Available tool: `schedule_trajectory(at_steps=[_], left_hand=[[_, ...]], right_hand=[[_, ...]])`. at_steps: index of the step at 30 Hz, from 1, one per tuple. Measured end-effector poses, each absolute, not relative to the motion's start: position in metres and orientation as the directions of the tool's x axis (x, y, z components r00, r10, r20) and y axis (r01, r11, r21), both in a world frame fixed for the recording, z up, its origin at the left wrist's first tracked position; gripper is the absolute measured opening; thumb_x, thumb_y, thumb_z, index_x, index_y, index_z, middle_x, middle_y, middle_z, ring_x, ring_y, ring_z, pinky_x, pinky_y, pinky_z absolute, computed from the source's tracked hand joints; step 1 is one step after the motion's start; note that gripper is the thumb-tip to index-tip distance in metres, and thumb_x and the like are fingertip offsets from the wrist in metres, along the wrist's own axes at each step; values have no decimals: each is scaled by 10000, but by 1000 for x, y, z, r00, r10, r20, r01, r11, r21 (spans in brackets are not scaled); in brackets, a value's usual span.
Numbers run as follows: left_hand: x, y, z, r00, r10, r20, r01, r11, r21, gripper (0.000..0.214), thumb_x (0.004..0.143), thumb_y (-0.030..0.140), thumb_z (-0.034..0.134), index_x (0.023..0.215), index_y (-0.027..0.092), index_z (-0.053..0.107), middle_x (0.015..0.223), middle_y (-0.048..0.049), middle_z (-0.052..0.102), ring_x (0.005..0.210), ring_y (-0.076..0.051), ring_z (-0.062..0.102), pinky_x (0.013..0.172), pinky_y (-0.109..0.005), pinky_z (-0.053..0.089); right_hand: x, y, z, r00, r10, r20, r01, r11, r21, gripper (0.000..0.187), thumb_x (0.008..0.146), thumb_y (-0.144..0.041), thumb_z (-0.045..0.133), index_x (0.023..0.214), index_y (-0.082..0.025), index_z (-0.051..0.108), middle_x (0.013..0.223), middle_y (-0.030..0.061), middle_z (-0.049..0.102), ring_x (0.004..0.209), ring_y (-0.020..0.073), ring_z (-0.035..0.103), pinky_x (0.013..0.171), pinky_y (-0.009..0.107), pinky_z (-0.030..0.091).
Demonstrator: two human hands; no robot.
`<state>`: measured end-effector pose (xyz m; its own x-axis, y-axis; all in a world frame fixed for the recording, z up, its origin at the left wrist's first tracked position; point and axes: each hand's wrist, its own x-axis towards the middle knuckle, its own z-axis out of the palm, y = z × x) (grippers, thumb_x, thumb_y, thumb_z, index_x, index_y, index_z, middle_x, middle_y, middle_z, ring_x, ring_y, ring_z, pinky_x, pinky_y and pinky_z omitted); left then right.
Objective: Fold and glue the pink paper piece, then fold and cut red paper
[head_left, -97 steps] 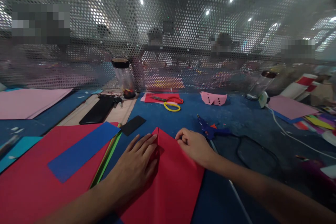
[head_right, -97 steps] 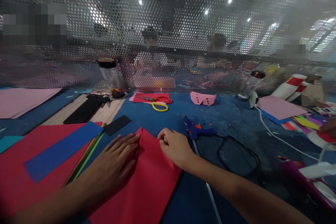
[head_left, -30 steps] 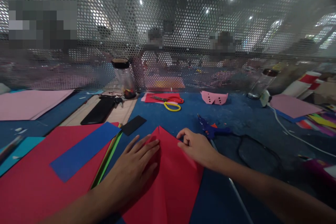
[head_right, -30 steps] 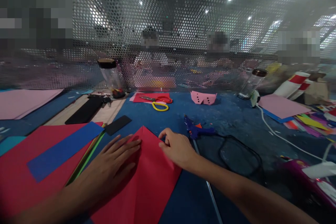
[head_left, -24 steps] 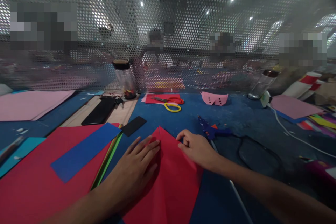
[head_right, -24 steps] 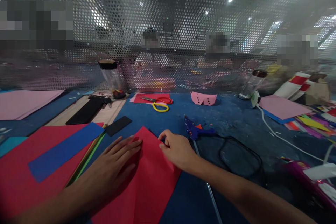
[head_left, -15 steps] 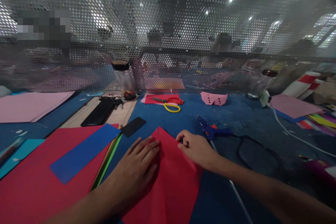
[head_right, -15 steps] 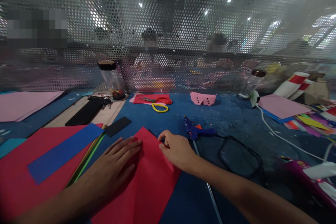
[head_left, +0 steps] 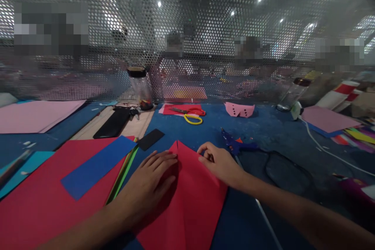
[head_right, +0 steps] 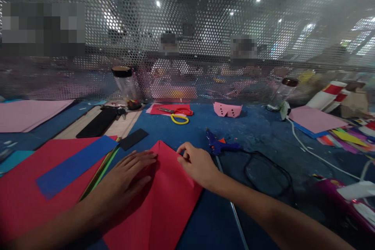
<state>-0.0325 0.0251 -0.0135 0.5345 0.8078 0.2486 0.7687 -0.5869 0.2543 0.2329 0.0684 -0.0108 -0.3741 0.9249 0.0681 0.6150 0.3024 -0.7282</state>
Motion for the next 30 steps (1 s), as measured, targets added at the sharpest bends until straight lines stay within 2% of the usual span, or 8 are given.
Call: schedule_trajectory(at_steps=[4,10,17,20,23,26,30], left_hand=[[-34,27,-8,400,875,273,771,-482,415,374,1006,318,487,1372,259,540,1428,-78,615,1325,-280,562,1116,-485,446],[-37,28,0,213,956,200,694,-292,658,450,978,394,530,1412,280,500,1426,-85,611,1310,-332,578,1057,-528,490],[-37,32,4,45,977,209,432,-208,878,506,898,402,655,1369,265,530,1402,-103,598,1260,-314,597,1062,-506,484],[-35,33,12,33,995,96,248,-101,963,601,849,407,721,1381,228,506,1160,-87,681,1045,-280,690,890,-425,571],[-34,32,19,92,995,-21,44,17,999,657,830,376,767,1396,215,476,959,-47,696,856,-235,709,762,-360,579],[-34,31,21,119,990,-73,-87,83,993,669,816,338,796,1391,219,475,962,-49,703,857,-236,709,804,-390,576],[-35,32,19,120,989,-82,-140,99,985,640,807,318,812,1363,224,509,958,-42,705,844,-221,699,806,-380,569]], right_hand=[[233,67,-6,-385,911,146,513,343,-787,143,943,-180,555,1069,-223,606,868,-19,677,792,134,632,708,247,441],[234,65,5,-380,897,226,412,383,-827,150,959,-196,555,1093,-232,611,993,5,696,897,144,643,808,268,489],[235,66,8,-335,891,305,354,419,-836,128,965,-250,582,1085,-238,623,1037,15,685,946,156,648,865,292,498],[235,68,8,-327,892,312,323,416,-850,127,966,-271,590,1082,-234,623,1036,16,675,955,158,645,884,297,497],[235,69,7,-329,898,292,302,393,-869,138,962,-280,594,1086,-226,620,1038,21,674,951,159,646,877,298,501],[234,69,6,-332,905,267,294,368,-882,150,954,-279,598,1088,-217,616,1040,31,677,962,165,648,883,306,505],[234,68,6,-370,895,248,309,371,-876,159,961,-279,595,1108,-224,623,1068,33,683,986,168,648,908,318,503]])
